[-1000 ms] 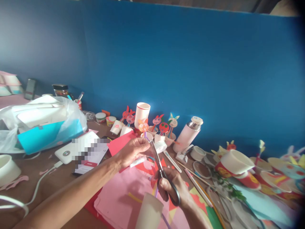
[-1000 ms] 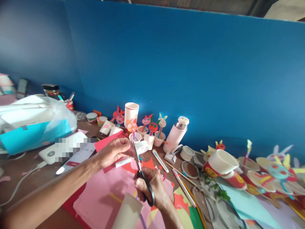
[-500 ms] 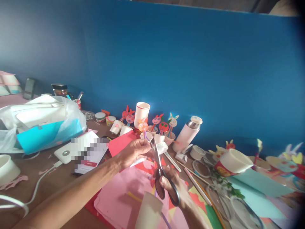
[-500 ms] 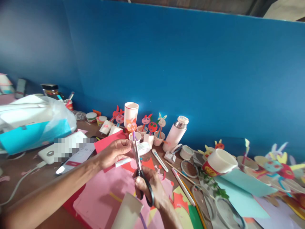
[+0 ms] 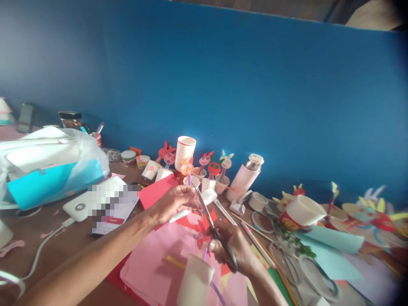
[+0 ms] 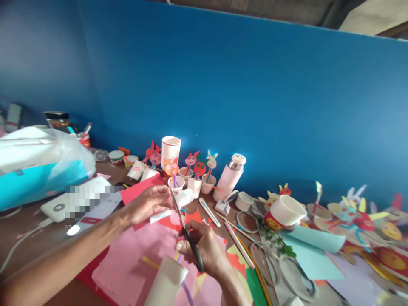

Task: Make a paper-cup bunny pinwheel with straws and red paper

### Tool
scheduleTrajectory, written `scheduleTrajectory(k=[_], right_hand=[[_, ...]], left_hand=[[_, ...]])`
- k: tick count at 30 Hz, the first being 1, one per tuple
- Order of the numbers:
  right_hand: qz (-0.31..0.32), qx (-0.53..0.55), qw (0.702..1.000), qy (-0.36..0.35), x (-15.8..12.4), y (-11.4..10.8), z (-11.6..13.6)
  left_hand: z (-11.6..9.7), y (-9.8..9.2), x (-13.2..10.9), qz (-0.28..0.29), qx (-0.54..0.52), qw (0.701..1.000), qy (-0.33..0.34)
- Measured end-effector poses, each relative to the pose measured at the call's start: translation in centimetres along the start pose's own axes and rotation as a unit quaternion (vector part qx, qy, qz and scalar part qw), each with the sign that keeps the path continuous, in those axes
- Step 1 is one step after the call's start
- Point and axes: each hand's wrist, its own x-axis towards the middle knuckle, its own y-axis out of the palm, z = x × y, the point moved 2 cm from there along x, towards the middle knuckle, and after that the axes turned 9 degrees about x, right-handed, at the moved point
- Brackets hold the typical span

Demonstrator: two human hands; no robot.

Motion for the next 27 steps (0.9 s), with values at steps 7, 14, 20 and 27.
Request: scheduleTrajectory(k=[7,14,20,27], right_hand=[[0.03,-0.147,0.987,-0.057,-3.4,-2.2,2.1],[-0.163,-0.423,0.887,0.086,-7.4,-8.8,-1.4],[-0.192,-0.517,0.803,0.224,-8.9,-10.7,-3.9],[-0.179,-0.58,0.74,0.288,-8.9,-9.6,-3.9]], left_hand=[[0.1,-0.1,0.1,-0.002,-0.009,1.0,-0.011],[-0.7,0.3,-0.1,0.004,-0.004,1.0,-0.015],[-0.4,0.6,0.0,0.005,-0.006,1.0,-0.013],[-0.2,0.4,0.0,0.025,-0.014,1.0,-0.001]])
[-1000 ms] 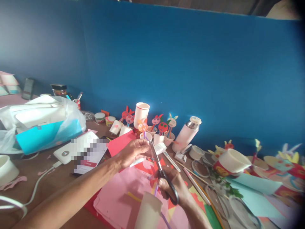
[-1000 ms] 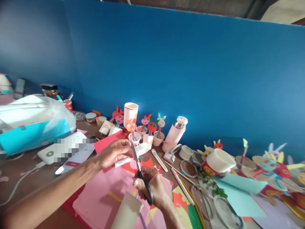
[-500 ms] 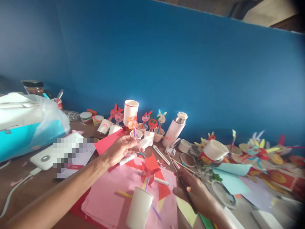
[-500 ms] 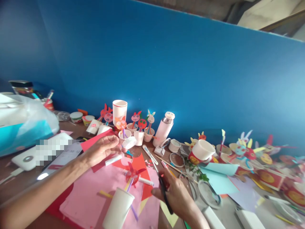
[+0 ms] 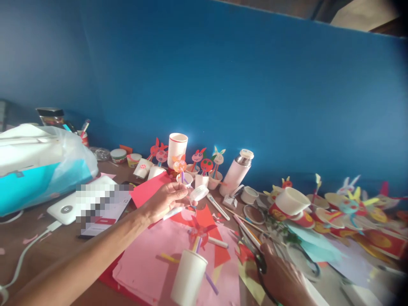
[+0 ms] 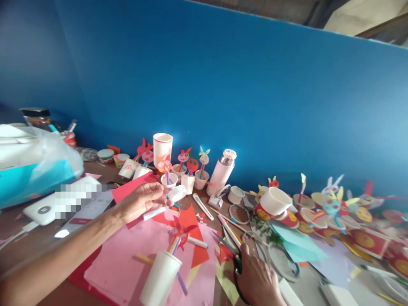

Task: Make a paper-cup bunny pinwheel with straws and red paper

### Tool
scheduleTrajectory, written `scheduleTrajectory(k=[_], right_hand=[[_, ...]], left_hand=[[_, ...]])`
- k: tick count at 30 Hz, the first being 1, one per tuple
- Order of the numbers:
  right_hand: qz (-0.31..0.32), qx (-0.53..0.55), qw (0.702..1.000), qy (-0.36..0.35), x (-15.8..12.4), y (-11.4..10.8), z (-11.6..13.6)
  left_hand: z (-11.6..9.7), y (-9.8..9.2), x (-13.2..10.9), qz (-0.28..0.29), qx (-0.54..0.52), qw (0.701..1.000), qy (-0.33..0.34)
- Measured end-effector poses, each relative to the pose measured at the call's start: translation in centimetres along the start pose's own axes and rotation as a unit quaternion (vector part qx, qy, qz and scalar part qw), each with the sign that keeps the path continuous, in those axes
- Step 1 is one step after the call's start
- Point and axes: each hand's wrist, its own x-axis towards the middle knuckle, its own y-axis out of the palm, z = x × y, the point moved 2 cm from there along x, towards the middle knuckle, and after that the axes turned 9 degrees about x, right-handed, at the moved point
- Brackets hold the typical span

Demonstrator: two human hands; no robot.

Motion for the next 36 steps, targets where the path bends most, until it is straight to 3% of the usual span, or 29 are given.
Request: scheduleTrajectory(k=[7,15,23,27,30,33,36], right_hand=[[0.06,-0.014,0.996,-0.057,0.2,-1.3,-0.3],[0.057,-0.097,0.991,-0.074,0.1,-0.8,-0.2],[0.083,-0.004,0.991,-0.101,-0.2,-0.8,-1.8],[0.041,-0.06,0.992,-0.105,-0.1,-0.5,-2.5],[-0.007,-0.068,0.993,-0.092,-0.7,-1.8,-1.3],[-0.08,0.069,0.984,-0.143,-1.7,-4.3,2.3],[-0.19,0.242,0.917,-0.253,-2.6,-6.3,7.3]], left_hand=[[-0.3,0.0,-0.3,0.013,0.02,1.0,0.004],[-0.4,0.3,-0.3,0.047,0.008,0.999,0.013],[-0.5,0.6,-0.4,0.043,-0.012,0.999,0.002],[-0.4,0.7,-0.4,0.043,-0.018,0.999,0.005],[-0.2,0.8,-0.4,0.041,-0.009,0.999,0.008],[0.1,1.2,-0.4,0.029,0.002,1.0,0.0],[0.4,1.8,-0.6,0.015,0.008,1.0,0.003]])
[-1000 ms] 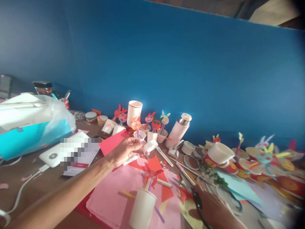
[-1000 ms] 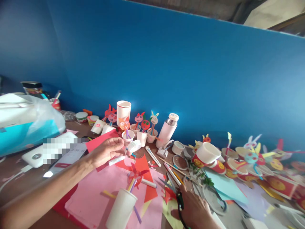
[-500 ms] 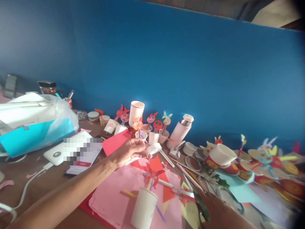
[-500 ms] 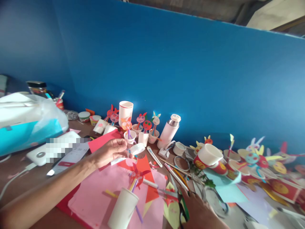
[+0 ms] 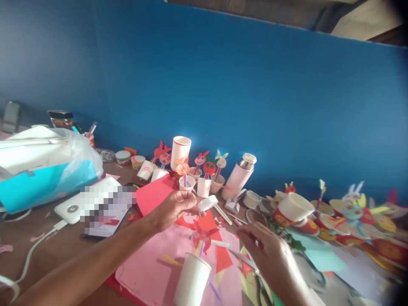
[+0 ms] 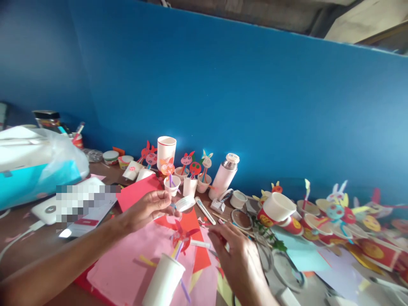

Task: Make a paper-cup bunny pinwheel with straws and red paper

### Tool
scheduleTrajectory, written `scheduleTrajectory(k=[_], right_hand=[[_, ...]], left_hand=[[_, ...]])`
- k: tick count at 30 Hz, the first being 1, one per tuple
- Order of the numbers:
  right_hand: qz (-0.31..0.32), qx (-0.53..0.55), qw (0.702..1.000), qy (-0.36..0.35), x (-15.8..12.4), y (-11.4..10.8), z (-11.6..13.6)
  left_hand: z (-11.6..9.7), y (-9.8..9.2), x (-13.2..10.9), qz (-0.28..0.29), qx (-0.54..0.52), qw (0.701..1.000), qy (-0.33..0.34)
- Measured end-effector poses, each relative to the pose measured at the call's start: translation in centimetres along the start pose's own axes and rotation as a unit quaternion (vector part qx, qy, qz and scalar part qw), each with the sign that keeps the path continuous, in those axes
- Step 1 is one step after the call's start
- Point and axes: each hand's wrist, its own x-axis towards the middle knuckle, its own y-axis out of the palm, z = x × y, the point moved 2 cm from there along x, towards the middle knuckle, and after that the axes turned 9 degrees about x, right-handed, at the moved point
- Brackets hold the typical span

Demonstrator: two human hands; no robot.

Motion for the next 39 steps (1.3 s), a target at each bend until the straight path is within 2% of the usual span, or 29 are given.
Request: scheduleTrajectory(k=[2,5,8,12,16,19,23,26,31,39], right_hand=[[-0.047,0.075,0.994,-0.058,1.1,1.3,2.4],[-0.059,0.141,0.984,-0.087,1.9,3.5,4.2],[-0.052,0.163,0.982,-0.084,2.1,5.1,4.4],[-0.052,0.171,0.98,-0.081,2.0,6.0,4.2],[-0.034,0.213,0.976,-0.04,2.0,5.8,4.4],[0.005,0.239,0.971,-0.001,2.2,5.4,4.5],[0.057,0.228,0.972,-0.013,2.5,4.7,3.5],[0.061,0.172,0.983,-0.02,2.9,4.2,1.9],[0.003,0.019,1.0,0.018,3.7,2.9,-0.6],[0.062,0.118,0.991,0.012,3.8,2.5,-0.3]], left_hand=[[0.1,0.4,-0.2,-0.003,0.006,1.0,0.016],[0.1,0.9,-0.5,-0.008,0.003,0.999,0.04],[0.2,1.3,-0.6,-0.011,-0.014,0.999,0.036],[0.6,1.4,-0.4,-0.012,-0.019,0.999,0.023],[0.8,1.1,-0.3,-0.03,-0.012,0.999,0.022],[0.5,0.8,-0.2,-0.035,-0.008,0.999,0.022],[0.3,0.5,-0.2,-0.044,-0.007,0.999,0.02],[0.3,0.5,-0.2,-0.04,-0.007,0.999,0.018],[0.3,0.6,-0.1,-0.034,-0.014,0.999,0.013],[0.5,0.6,-0.1,-0.018,-0.026,0.999,-0.015]])
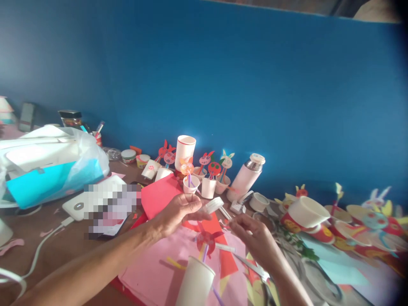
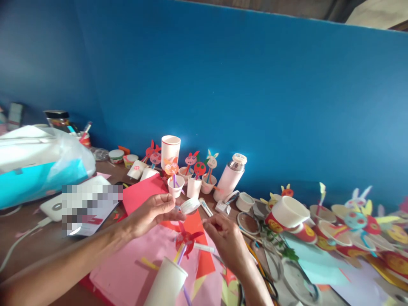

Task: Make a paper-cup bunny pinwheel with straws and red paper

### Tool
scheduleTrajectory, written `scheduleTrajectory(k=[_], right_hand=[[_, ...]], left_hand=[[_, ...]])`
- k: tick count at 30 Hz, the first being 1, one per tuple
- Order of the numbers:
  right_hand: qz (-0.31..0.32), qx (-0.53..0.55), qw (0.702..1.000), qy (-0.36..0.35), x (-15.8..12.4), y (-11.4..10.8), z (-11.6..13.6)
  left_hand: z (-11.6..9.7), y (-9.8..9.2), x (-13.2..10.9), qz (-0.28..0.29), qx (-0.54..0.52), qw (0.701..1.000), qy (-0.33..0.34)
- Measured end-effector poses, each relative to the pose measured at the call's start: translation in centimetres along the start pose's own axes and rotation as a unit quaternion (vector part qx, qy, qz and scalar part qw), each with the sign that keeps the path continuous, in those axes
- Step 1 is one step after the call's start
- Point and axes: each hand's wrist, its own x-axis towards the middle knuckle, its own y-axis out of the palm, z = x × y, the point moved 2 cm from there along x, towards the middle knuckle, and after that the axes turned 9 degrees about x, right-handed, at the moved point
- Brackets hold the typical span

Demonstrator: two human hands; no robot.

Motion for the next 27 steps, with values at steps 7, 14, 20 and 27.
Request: scheduleTrajectory(k=[7,14,20,27], right_hand=[[0.013,-0.011,1.0,-0.021,0.1,0.2,-0.4],[0.007,-0.119,0.993,-0.009,0.5,-0.2,-1.3],[-0.014,-0.2,0.978,0.051,0.8,-0.7,-2.2],[-0.087,-0.295,0.946,0.101,0.8,-1.9,-3.0]], left_hand=[[-0.2,0.0,0.0,-0.007,0.016,1.0,0.008],[0.2,-0.4,0.3,-0.005,0.012,1.0,-0.002],[0.3,-0.5,0.3,-0.001,0.01,1.0,0.0],[0.3,-0.6,0.3,0.003,0.003,1.0,0.0]])
